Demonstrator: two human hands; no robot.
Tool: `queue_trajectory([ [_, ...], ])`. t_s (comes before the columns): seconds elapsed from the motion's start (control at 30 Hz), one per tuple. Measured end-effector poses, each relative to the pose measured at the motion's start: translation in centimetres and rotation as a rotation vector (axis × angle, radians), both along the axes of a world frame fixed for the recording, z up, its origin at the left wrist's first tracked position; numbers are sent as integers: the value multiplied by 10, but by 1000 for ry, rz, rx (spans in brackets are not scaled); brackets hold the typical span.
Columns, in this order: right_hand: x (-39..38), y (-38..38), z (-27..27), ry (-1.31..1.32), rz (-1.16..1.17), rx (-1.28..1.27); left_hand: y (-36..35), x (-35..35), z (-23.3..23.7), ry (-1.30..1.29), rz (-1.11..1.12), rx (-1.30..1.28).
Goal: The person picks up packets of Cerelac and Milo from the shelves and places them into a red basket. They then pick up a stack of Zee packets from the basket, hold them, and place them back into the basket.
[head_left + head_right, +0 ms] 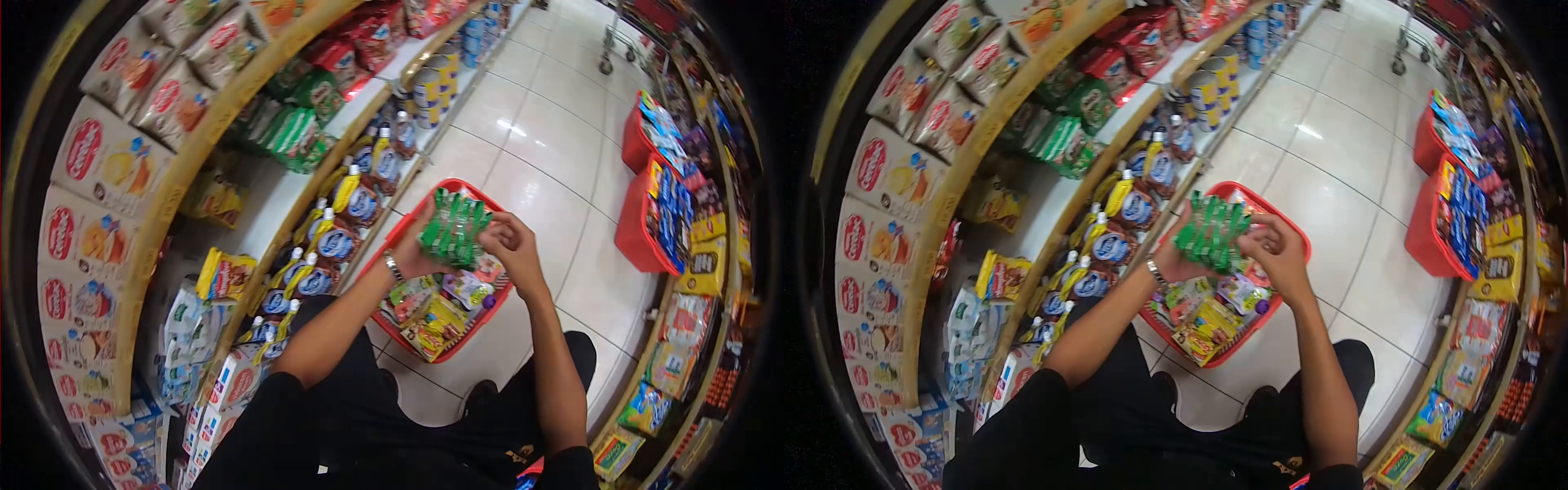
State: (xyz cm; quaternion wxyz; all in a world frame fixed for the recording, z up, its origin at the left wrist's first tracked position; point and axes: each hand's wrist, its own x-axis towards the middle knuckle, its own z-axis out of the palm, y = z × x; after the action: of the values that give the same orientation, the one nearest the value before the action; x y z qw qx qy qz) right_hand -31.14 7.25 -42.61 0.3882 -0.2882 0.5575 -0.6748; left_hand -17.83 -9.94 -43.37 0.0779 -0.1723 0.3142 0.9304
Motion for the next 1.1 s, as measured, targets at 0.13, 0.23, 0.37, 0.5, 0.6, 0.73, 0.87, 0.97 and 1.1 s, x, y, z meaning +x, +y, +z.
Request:
queue_trajectory([
  [0.13,-6,0,-8,1,-142,131,0,-8,-24,93,98,-171],
  [0.23,1,-5,4,-161,-141,180,-1,-10,-26,140,89,-321],
  [0.37,3,-3,-4,162,-47,205,5,-3,-15,138,106,-336],
  [0.5,3,-8,2,124,-47,311,4,0,-21,118,69,-650],
  [0.6,8,-12,10,109,-54,261,-5,-2,-36,103,79,-787],
  [0.73,5,-15,-7,94,-85,259,-9,2,-41,117,47,-911],
  [0.87,5,-17,-11,118,-84,265,-9,5,-17,83,24,-796],
  [0.97,7,-18,-9,141,-94,263,-8,4,-15,72,29,-764],
  [1.1,8,-22,-13,116,-110,244,-5,3,-27,79,144,-869],
])
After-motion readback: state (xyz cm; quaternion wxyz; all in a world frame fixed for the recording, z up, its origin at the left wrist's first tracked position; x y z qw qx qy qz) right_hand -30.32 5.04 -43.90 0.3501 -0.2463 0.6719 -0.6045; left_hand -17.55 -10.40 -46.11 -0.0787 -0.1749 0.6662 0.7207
